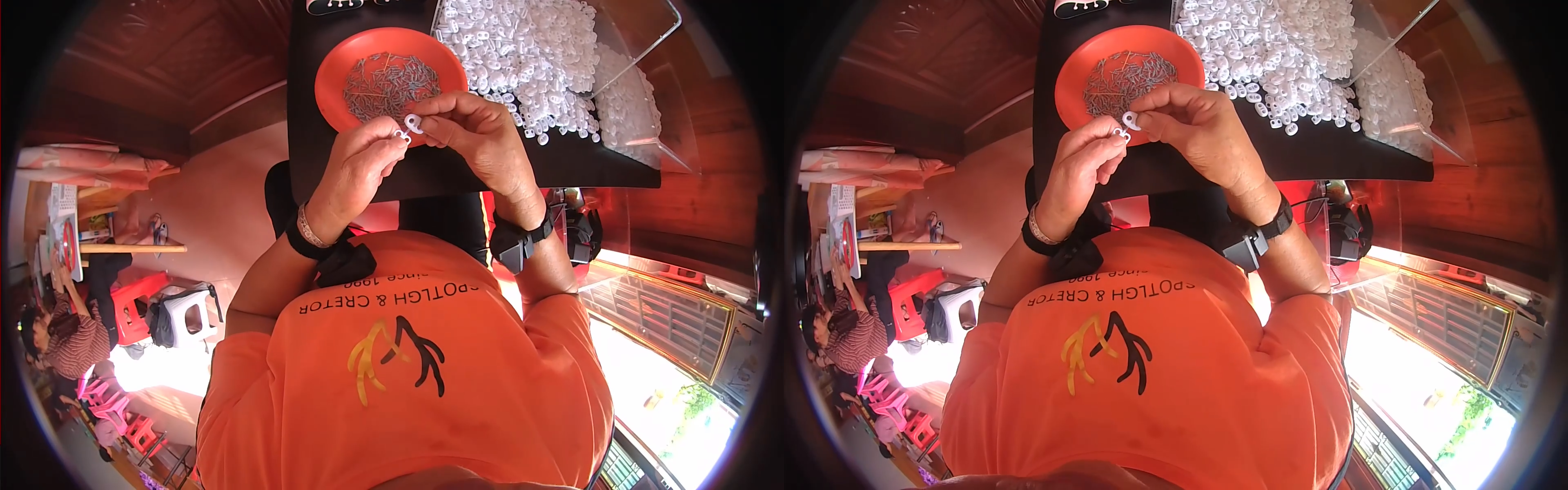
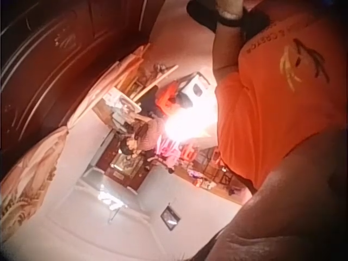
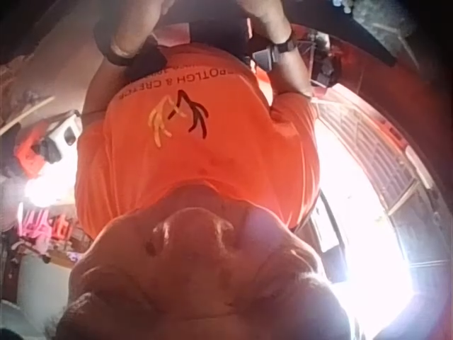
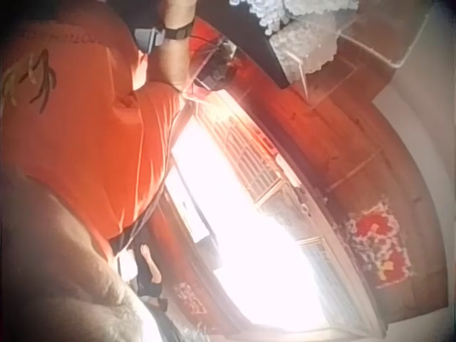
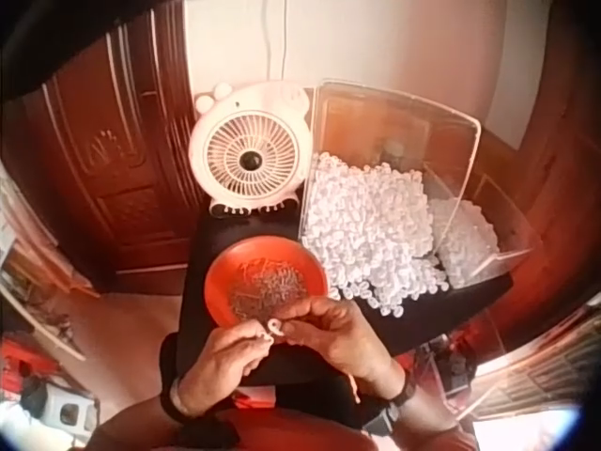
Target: The person is inserting small metal clips into small white plastic components.
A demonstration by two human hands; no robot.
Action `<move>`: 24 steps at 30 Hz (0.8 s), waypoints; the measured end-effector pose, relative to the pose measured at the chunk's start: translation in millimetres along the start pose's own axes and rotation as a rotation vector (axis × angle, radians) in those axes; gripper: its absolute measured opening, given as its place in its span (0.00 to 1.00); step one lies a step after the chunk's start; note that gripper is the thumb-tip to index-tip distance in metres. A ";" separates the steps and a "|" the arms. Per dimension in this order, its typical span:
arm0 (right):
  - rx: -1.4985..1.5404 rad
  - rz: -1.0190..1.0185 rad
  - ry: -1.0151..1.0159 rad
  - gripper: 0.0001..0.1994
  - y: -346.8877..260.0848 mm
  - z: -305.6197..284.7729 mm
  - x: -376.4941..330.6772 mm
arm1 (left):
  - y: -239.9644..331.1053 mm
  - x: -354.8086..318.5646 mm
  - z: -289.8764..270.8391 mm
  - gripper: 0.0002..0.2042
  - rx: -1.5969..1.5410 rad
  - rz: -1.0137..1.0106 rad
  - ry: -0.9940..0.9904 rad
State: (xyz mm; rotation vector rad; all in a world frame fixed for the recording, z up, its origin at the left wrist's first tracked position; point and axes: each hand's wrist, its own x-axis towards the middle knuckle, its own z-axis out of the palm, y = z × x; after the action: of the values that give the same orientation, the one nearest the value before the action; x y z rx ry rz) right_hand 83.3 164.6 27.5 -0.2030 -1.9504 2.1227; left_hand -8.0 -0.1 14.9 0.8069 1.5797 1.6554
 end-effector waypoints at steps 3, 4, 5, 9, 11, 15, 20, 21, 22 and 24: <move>-0.035 -0.019 0.018 0.07 -2.9 5.9 -3.3 | 1.2 -0.7 1.9 0.11 0.028 -0.003 0.008; -0.034 -0.017 0.020 0.07 -2.4 6.2 -3.6 | 1.7 -1.1 2.6 0.11 0.048 -0.005 0.013; -0.061 -0.032 0.011 0.07 -1.6 6.2 -3.7 | 1.1 -0.9 2.5 0.11 0.047 -0.007 0.012; -0.177 -0.052 0.006 0.08 1.6 6.1 -6.0 | 2.2 -0.5 4.4 0.10 0.007 -0.033 0.011; -0.169 -0.059 0.011 0.08 5.6 7.0 -7.4 | 2.7 -0.9 5.7 0.09 -0.031 -0.045 0.017; -0.227 -0.094 0.013 0.10 5.6 9.9 -11.2 | -1.6 -1.7 5.6 0.09 -0.060 -0.058 0.030; -0.366 -0.259 0.048 0.14 8.0 15.7 -11.0 | 2.1 -1.4 10.8 0.12 -0.104 -0.087 0.071; -0.433 -0.293 0.064 0.15 8.8 16.3 -11.1 | 1.4 -2.0 10.9 0.12 -0.119 -0.082 0.074; -0.432 -0.293 0.065 0.15 8.4 17.1 -11.4 | 0.4 -2.4 11.0 0.12 -0.135 -0.077 0.077; -0.471 -0.308 0.065 0.13 6.2 18.7 -12.2 | -2.8 -3.4 10.2 0.13 -0.133 -0.076 0.085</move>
State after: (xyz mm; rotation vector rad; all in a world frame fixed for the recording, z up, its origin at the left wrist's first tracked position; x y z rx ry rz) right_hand 89.4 143.0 22.2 -0.0490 -2.2450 1.4326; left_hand 2.6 2.8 12.8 0.6086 1.5203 1.7392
